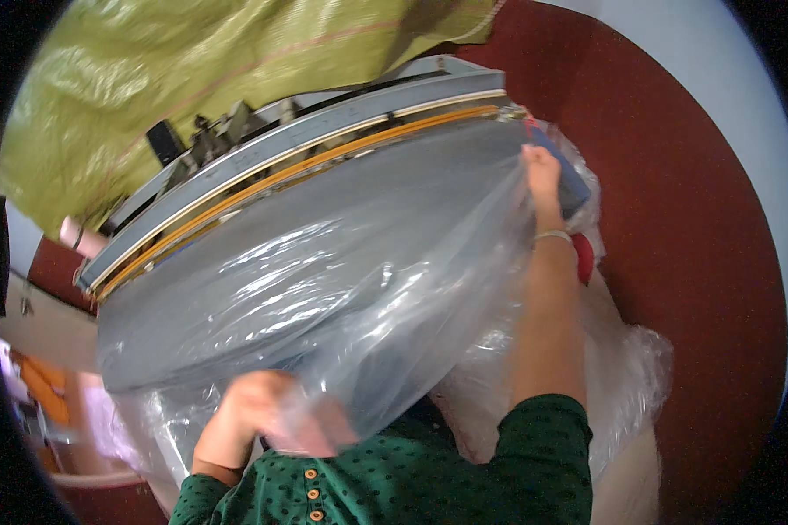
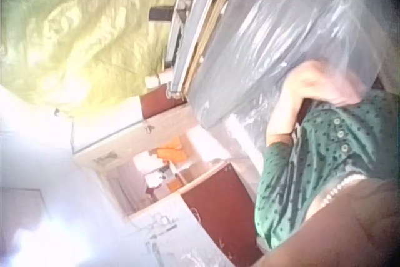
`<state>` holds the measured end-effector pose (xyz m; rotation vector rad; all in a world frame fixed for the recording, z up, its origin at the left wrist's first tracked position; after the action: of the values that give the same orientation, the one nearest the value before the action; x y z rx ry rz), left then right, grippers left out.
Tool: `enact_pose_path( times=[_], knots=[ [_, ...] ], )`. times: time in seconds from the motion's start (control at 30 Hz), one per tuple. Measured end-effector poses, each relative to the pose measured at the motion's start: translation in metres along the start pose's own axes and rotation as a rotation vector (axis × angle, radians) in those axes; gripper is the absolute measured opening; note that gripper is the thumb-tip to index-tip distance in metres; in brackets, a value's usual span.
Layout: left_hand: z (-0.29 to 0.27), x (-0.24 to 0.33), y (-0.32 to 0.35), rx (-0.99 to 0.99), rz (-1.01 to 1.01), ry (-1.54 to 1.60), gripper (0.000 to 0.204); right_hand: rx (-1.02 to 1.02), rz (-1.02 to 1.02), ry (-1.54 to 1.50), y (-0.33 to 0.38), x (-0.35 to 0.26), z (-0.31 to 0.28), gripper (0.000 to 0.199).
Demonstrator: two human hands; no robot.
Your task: The recorder is using a manual heat sealing machine to seal large plastic bags.
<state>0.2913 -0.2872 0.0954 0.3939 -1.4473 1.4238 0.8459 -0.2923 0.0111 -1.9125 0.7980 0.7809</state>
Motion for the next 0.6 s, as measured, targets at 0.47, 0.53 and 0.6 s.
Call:
enact_pose_path(
  times=[0.47, 0.53, 0.6],
  knots=[
    [0.001, -0.036, 0.163, 0.891, -0.749, -0.635, 0.044, 0.039, -0.147, 0.361, -0.012, 0.001, 0.001, 0.039],
    [-0.009, -0.016, 0.213, 1.357, -0.72, -0.315, 0.02, 0.018, -0.139, 0.34, -0.015, 0.008, 0.002, 0.039],
    [-0.002, 0.073, 0.266, 1.785, -0.276, -0.382, 0.012, 0.007, -0.154, 0.291, -0.017, 0.015, 0.002, 0.039]
  ],
)
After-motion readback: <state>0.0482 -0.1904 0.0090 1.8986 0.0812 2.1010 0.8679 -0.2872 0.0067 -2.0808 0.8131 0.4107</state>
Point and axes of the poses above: each hand's wrist, its own y-axis away from the middle knuckle, its own z-axis out of the palm, x = y × z, the point moved 10 cm from there along -y, towards the middle knuckle, and after that the axes turned 2 degrees about -z, right-handed, at the moved point
